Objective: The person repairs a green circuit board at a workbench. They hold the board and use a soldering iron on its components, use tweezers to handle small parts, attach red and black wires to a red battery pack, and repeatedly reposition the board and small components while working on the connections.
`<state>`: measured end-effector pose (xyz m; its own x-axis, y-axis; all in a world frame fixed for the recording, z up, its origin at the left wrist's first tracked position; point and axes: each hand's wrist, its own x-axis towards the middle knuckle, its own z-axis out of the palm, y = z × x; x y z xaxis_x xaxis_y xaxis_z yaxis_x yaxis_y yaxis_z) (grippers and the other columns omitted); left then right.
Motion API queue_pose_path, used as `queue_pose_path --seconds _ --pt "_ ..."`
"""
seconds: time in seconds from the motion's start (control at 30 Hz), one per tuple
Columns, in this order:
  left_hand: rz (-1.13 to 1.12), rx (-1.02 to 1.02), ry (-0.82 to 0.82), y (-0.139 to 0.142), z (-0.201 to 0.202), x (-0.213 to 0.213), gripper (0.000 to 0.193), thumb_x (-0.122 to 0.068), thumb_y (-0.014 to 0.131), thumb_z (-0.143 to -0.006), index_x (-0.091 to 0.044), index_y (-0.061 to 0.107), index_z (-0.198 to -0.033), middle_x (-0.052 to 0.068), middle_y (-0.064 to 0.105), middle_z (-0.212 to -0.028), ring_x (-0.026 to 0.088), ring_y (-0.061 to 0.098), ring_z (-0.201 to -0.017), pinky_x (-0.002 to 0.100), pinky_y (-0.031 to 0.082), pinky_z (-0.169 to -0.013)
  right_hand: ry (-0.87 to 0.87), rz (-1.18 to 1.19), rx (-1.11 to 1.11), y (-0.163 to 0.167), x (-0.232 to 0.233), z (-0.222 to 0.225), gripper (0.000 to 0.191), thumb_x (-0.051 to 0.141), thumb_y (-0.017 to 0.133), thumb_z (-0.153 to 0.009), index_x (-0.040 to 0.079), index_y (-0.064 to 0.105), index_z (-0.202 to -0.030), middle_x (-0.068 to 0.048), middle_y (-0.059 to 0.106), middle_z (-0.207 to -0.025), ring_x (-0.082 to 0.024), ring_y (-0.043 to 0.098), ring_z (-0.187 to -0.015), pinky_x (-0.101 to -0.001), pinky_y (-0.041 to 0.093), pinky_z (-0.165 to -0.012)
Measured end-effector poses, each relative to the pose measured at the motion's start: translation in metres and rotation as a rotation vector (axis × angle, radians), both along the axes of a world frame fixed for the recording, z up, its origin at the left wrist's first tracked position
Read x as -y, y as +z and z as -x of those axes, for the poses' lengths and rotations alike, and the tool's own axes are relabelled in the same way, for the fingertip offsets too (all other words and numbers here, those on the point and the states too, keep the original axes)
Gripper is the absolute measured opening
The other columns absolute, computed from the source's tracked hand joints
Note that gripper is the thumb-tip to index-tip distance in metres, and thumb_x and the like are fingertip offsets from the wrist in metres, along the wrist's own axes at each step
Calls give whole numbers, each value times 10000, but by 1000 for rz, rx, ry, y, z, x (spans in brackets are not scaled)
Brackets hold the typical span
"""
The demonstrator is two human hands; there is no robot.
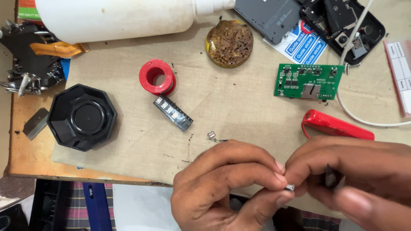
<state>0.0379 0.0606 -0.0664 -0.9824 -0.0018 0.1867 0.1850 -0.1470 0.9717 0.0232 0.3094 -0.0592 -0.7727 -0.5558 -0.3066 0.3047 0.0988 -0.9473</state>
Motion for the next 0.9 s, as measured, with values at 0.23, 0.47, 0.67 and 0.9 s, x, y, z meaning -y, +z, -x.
queue_pose_path --seconds 0.23,0.47,0.67,0.9 --pt "-35 34 -50 3 4 7 157 -83 870 -837 -58 761 -948 98 757 -1027 162 780 -909 254 658 -785 -28 -265 -339 3 15 -14 332 256 603 -1003 101 699 -1280 -19 703 -1024 -139 697 -915 -284 592 -781" --pt "-158 155 -122 6 5 13 125 -97 861 -833 -67 774 -917 81 755 -958 149 764 -875 263 644 -763 37 -196 -408 -9 13 -2 374 113 827 -828 170 698 -1175 -16 758 -1047 -135 709 -883 -303 582 -749" --pt "-179 122 -164 6 7 14 120 -81 849 -882 -51 762 -959 98 756 -958 168 775 -899 267 657 -798 45 -229 -559 -18 5 -8 355 140 854 -810 208 741 -1139 -11 724 -1087 -113 697 -887 -297 614 -756" --pt "-291 256 -22 12 10 7 97 32 752 -766 -9 693 -832 153 752 -856 176 759 -769 320 667 -736 -262 -708 -634 -23 -13 12 248 -1 760 -878 67 684 -1104 -96 696 -1099 -168 720 -987 -300 571 -917"
